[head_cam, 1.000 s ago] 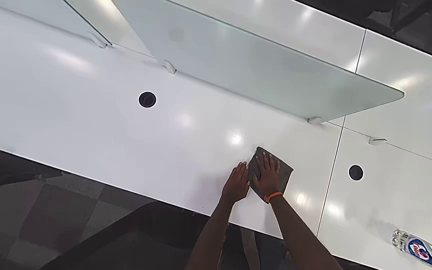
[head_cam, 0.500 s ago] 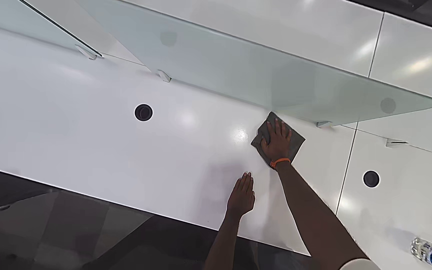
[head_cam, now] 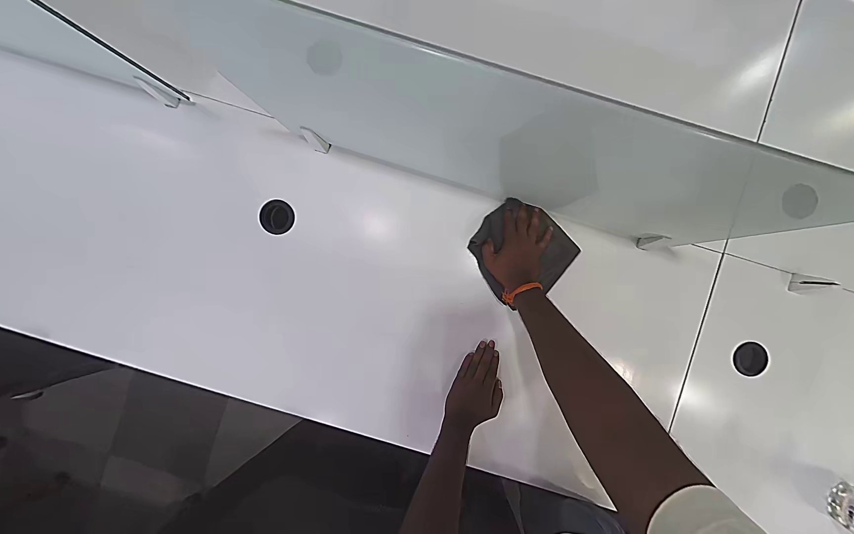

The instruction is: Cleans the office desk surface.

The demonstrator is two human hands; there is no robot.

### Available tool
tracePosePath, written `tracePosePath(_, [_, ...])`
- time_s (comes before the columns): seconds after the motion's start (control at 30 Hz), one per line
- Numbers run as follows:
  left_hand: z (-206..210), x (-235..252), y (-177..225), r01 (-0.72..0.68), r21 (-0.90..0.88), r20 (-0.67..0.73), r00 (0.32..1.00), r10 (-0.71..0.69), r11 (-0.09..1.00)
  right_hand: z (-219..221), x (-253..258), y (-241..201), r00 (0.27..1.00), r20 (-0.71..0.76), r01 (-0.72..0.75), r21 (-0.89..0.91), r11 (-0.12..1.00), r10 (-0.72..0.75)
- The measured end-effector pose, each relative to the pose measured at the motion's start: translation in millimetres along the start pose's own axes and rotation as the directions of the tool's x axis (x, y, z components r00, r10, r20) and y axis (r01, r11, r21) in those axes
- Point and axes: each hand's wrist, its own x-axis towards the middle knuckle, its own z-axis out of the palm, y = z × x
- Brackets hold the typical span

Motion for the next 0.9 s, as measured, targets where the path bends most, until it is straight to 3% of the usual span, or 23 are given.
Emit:
tracePosePath(0.1, [1,0,-1,0.004,0.010,-0.001,1.000,-0.004,1.000,-2,14,-7,0.993,0.049,0.109,-0.011,0.994,-0.108])
tracePosePath(0.2, [2,-3,-2,0.014,0.007,0.001,1.000,-0.014,1.000,-11,16,20,0.971,0.084,0.226,0.010,0.974,-0.226])
tracePosePath(0.37, [2,0,-3,0.024,0.001,-0.023,0.999,-0.024,1.000,-27,12,77,0.973,0.093,0.214,0.005,0.977,-0.213])
tracePosePath(0.6, [1,-1,-4,0.017,0.002,-0.037,0.999,-0.017,1.000,-44,-13,151,0.993,0.054,0.107,-0.044,0.993,-0.105])
tracePosePath(0.73, [2,-1,-4,-0.006,-0.042,-0.074,0.997,0.003,0.999,-49,-43,194,0.998,-0.039,-0.042,-0.068,0.997,0.039])
tracePosePath(0.9, [0,1,-2,-0.006,-0.058,-0.063,0.998,0.002,0.998,-43,-86,191,0.961,-0.126,-0.256,-0.054,0.965,0.248])
